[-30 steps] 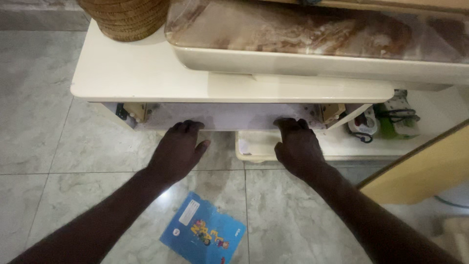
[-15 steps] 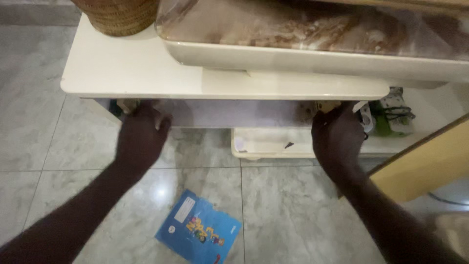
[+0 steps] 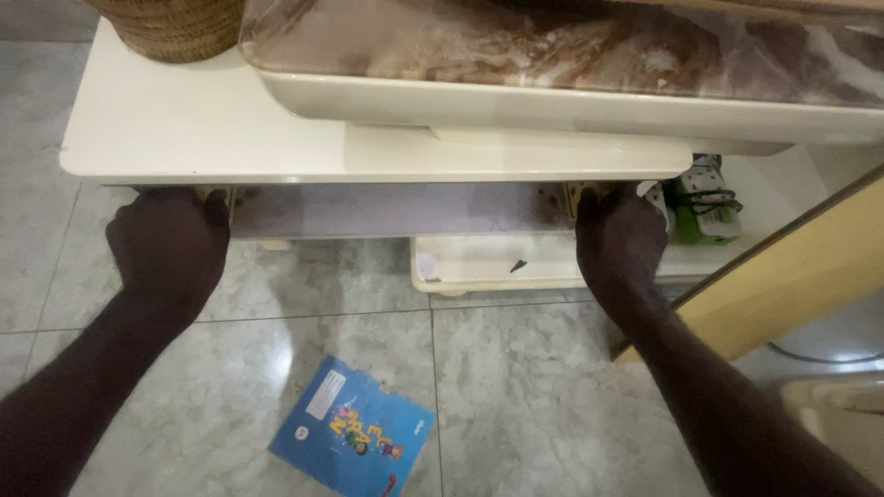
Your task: The person assembles a wooden drawer unit by inserting a wooden panel into a cabinet frame, handling a small white container, and attaching a metal drawer slide. The person then inserts the drawer frame into the cabinet and adjusts its position.
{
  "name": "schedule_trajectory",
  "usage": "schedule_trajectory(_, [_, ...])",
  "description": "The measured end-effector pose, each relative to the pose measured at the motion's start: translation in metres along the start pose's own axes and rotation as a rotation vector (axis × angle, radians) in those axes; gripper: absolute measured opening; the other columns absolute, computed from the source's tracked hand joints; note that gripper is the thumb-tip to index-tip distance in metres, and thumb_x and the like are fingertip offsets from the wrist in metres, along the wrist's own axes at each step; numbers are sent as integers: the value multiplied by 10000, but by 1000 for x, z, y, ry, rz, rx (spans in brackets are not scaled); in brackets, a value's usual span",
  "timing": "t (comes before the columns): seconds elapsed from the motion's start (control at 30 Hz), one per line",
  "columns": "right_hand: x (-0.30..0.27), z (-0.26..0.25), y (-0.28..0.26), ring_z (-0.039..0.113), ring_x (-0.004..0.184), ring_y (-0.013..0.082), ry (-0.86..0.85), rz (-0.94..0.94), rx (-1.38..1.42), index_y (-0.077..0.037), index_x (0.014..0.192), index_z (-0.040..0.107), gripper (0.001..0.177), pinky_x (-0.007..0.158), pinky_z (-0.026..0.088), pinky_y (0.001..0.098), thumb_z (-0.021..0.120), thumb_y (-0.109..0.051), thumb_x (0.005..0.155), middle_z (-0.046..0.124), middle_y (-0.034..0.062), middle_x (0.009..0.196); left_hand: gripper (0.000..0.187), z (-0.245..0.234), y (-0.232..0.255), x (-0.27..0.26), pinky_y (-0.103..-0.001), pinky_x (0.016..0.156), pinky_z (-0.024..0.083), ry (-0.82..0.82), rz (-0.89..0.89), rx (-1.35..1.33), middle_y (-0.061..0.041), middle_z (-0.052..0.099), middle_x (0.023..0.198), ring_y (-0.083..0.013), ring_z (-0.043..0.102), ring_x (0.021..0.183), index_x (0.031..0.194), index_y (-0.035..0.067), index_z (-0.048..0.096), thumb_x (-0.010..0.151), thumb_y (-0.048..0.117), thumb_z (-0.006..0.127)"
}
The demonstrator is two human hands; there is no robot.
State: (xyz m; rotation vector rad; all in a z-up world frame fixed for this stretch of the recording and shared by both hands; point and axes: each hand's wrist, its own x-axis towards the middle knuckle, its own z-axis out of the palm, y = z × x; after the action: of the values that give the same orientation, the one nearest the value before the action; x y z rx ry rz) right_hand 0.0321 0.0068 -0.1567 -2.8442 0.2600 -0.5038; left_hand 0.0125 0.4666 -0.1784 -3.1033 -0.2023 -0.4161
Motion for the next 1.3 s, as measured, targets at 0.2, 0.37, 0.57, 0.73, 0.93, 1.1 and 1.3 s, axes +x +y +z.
schedule_trajectory(0.2, [3, 2, 4, 675, 767, 499, 55, -50, -11, 12, 1116, 618, 324, 704, 530, 594, 619, -292, 1004, 694, 266, 790, 271, 3, -6, 7, -438, 525, 537, 9, 78, 156, -137, 682, 690, -279, 680, 554, 826, 39, 699, 1009, 236, 674])
schedule_trajectory(0.37, [-21, -6, 10, 675, 667, 456, 54, -143, 62, 19, 1111, 600, 314, 626, 537, 552, 618, -269, 988, 691, 234, 757, 252, 0, -9, 6, -403, 512, 532, -10, 102, 241, -116, 682, 682, -243, 673, 540, 813, 55, 689, 1003, 216, 653])
schedule_trajectory(0.57, [-41, -18, 8, 651, 530, 362, 26, -149, 40, 16, 1020, 604, 294, 490, 523, 485, 644, -272, 970, 693, 194, 684, 335, -13, -5, -4, -371, 503, 540, -177, 27, 267, -98, 692, 640, -199, 662, 486, 777, 62, 689, 1047, 244, 611])
schedule_trajectory(0.73, [-49, -28, -3, 660, 460, 304, -156, 2, 77, 18, 995, 612, 332, 450, 542, 462, 631, -312, 964, 698, 191, 646, 323, -19, -8, -13, -376, 474, 536, -125, -57, 116, -105, 690, 647, -211, 651, 454, 975, 8, 652, 1092, 303, 588])
schedule_trajectory(0.93, [-48, -26, -11, 690, 536, 372, -130, 13, 57, 40, 1050, 609, 364, 519, 568, 493, 663, -292, 913, 700, 208, 672, 326, -15, -10, -16, -386, 564, 561, -76, -40, 168, -103, 686, 678, -220, 660, 498, 977, 22, 658, 1088, 328, 635])
schedule_trajectory(1.1, [-49, -24, -8, 688, 553, 403, -99, -52, 57, 29, 1053, 607, 361, 517, 559, 525, 671, -283, 882, 702, 209, 724, 320, -17, -12, -14, -405, 567, 560, -47, -34, 53, -121, 694, 708, -242, 669, 536, 964, 11, 666, 1060, 316, 656])
schedule_trajectory(1.3, [-60, -22, -3, 675, 575, 424, -123, -40, 81, 24, 996, 570, 321, 532, 532, 550, 647, -279, 920, 692, 208, 672, 326, -9, -11, -19, -407, 569, 584, -51, -68, -86, -166, 725, 754, -277, 706, 578, 1048, -31, 665, 1084, 292, 647])
